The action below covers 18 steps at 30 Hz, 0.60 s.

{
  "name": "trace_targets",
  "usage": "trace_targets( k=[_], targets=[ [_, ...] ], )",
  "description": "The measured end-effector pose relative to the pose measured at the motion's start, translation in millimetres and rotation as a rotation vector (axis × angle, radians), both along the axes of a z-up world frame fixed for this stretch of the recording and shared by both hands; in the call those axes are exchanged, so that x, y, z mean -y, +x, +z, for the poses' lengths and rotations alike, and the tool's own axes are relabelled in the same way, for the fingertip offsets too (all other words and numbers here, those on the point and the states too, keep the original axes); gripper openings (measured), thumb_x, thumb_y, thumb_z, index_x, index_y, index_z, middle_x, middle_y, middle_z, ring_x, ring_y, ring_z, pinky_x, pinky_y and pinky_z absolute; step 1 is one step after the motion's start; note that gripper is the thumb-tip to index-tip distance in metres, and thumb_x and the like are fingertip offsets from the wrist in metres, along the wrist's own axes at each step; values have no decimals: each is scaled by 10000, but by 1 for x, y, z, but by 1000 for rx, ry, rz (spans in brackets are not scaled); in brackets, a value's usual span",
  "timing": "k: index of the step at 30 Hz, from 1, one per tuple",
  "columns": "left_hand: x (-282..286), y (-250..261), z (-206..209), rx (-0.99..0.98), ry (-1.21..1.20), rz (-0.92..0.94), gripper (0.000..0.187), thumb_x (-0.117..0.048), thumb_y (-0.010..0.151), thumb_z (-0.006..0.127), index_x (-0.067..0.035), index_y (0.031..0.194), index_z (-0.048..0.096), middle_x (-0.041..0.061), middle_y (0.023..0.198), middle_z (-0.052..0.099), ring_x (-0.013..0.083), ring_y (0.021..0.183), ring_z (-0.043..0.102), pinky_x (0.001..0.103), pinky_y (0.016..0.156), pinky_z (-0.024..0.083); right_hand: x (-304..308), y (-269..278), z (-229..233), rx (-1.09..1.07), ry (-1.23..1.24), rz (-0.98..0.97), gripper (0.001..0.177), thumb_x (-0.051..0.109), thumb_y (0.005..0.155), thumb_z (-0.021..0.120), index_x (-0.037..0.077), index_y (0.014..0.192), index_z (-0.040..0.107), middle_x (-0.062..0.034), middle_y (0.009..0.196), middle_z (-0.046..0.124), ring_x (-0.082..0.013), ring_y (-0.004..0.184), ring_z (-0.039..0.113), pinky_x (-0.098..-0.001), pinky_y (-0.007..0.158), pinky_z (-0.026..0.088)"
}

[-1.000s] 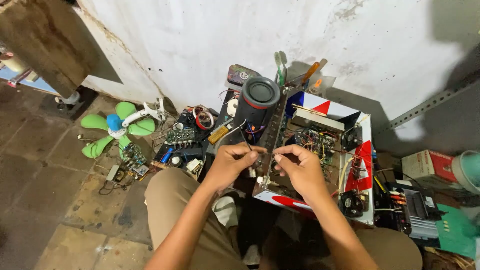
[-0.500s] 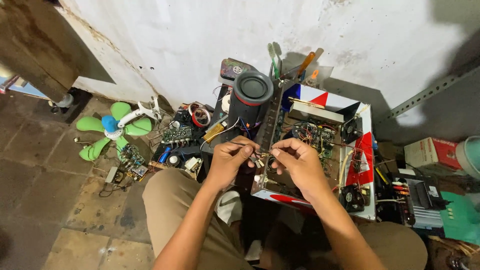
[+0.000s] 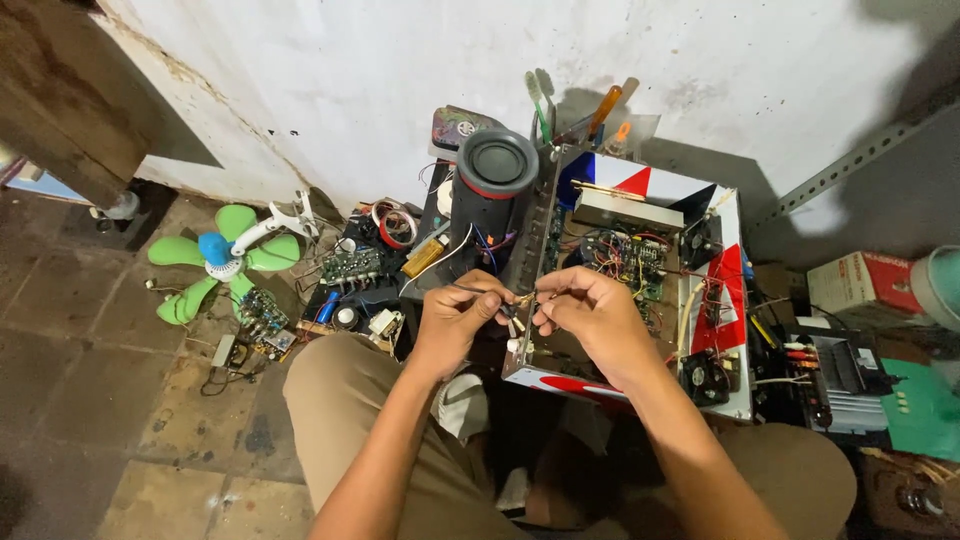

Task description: The person works on an open electronic device, using a screwdriver to manipulate components and wires inside the casing. They also handle a small white connector and various wires with their hands.

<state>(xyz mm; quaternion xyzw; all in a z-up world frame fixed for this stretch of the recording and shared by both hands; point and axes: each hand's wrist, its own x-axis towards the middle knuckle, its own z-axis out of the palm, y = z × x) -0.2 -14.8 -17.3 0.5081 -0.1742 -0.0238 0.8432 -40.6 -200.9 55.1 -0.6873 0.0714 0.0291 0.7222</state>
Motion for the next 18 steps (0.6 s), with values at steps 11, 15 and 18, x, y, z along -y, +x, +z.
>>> trace_targets(
  k=[11,15,18],
  targets=[
    [1,-1,0,31,32,-4,184,-109,963,732,62,915,779,186,855,704,211,678,724,338,676,599,2,-1,-9,23,-8,10,307,-126,833,690,-187,1132,668,-263,901,685,-211,703,705,-322,620,639],
    [2,0,-2,25,24,-25,185,-112,959,740,66,947,789,190,854,710,208,681,716,343,674,607,1,0,-10,34,-25,18,294,-112,831,711,-193,1111,674,-270,862,691,-214,667,705,-306,580,629],
    [2,-1,-1,46,37,-26,149,-89,955,741,50,955,794,178,861,710,204,679,723,328,676,598,3,1,-15,49,-30,13,282,-108,827,719,-185,1097,686,-273,842,693,-218,646,713,-301,547,619]
  ],
)
